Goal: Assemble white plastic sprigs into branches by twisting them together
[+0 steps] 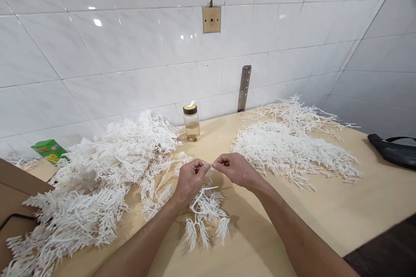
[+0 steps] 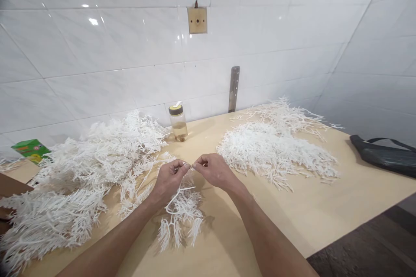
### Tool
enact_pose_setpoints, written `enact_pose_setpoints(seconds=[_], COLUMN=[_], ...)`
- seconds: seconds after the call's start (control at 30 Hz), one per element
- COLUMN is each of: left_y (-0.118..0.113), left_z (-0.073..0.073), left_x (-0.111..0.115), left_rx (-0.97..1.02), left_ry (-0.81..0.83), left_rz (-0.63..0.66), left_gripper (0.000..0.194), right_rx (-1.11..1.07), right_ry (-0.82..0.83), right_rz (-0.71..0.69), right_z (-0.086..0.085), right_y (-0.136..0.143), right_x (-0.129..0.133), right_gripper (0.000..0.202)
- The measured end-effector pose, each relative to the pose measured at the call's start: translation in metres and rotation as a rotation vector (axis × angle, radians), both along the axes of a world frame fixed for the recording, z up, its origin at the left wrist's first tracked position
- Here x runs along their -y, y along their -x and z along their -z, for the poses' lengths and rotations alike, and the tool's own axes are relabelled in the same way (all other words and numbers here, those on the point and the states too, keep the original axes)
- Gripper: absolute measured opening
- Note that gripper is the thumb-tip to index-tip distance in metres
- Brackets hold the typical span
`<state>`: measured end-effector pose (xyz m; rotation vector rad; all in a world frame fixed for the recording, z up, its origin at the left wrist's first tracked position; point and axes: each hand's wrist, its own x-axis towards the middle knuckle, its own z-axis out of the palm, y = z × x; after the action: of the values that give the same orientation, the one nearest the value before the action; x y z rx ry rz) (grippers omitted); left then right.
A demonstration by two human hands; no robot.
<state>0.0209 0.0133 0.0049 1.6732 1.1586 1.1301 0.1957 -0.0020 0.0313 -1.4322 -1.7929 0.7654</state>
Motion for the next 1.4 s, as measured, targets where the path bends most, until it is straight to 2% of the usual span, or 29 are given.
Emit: enact_pose_setpoints(seconds=[0.23,0.37,0.43,0.5,0.57,0.63,0.7,0.87,0.93,0.97,1.07,1.13,1.2,1.33,1.4], left_y=[0.002,0.002,0.002,0.002,0.003,0.003,0.004,0.003,0.001,0.001,0.001,0.002,0.002,0.002,0.002], left_z=[-0.001,0.005,0.008,0.009,0.008,0.005,0.001,-0.005,-0.005,-0.005,-0.002,0.001,0.002,0.002,0.000], left_x=[-0.003,-0.004,-0.001,0.004,0.007,0.008,0.006,0.003,0.003,0.003,0.001,0.000,-0.001,0.000,0.001], left_rx=[-0.058,-0.099,-0.199,-0.315,-0.386,-0.380,-0.316,-0.115,-0.041,-0.009,0.051,0.052,0.030,-0.029,-0.047], left_ry=[0.031,0.002,-0.097,-0.276,-0.440,-0.497,-0.451,-0.204,-0.140,-0.114,-0.066,-0.058,-0.072,-0.104,-0.114], left_rz=[0.009,-0.049,-0.089,-0.078,-0.028,0.003,-0.017,-0.077,-0.070,-0.065,-0.056,-0.053,-0.051,-0.043,-0.050], left_gripper=[0.031,0.031,0.029,0.027,0.024,0.023,0.022,0.026,0.029,0.030,0.034,0.033,0.032,0.031,0.027], right_rx=[0.047,0.069,0.054,0.020,0.002,0.019,0.026,-0.084,-0.122,-0.143,-0.188,-0.174,-0.134,-0.048,0.022], right_ry=[-0.043,-0.059,-0.017,0.087,0.157,0.149,0.102,-0.057,-0.095,-0.080,0.050,0.072,0.021,-0.057,-0.082], right_rz=[0.048,0.051,0.065,0.094,0.185,0.300,0.396,0.594,0.568,0.501,0.170,0.018,-0.005,0.042,0.127], right_z=[0.006,0.012,0.018,0.025,0.031,0.034,0.033,0.027,0.025,0.023,0.016,0.012,0.009,0.012,0.016], right_y=[0.003,0.010,0.014,0.019,0.019,0.013,0.001,-0.032,-0.035,-0.033,-0.021,-0.010,-0.002,0.007,0.005], right_x=[-0.003,-0.003,-0.003,-0.006,-0.010,-0.014,-0.018,-0.023,-0.021,-0.019,-0.010,-0.005,-0.002,-0.004,-0.009], right_gripper=[0.021,0.022,0.021,0.019,0.017,0.017,0.018,0.017,0.028,0.032,0.043,0.044,0.038,0.028,0.027])
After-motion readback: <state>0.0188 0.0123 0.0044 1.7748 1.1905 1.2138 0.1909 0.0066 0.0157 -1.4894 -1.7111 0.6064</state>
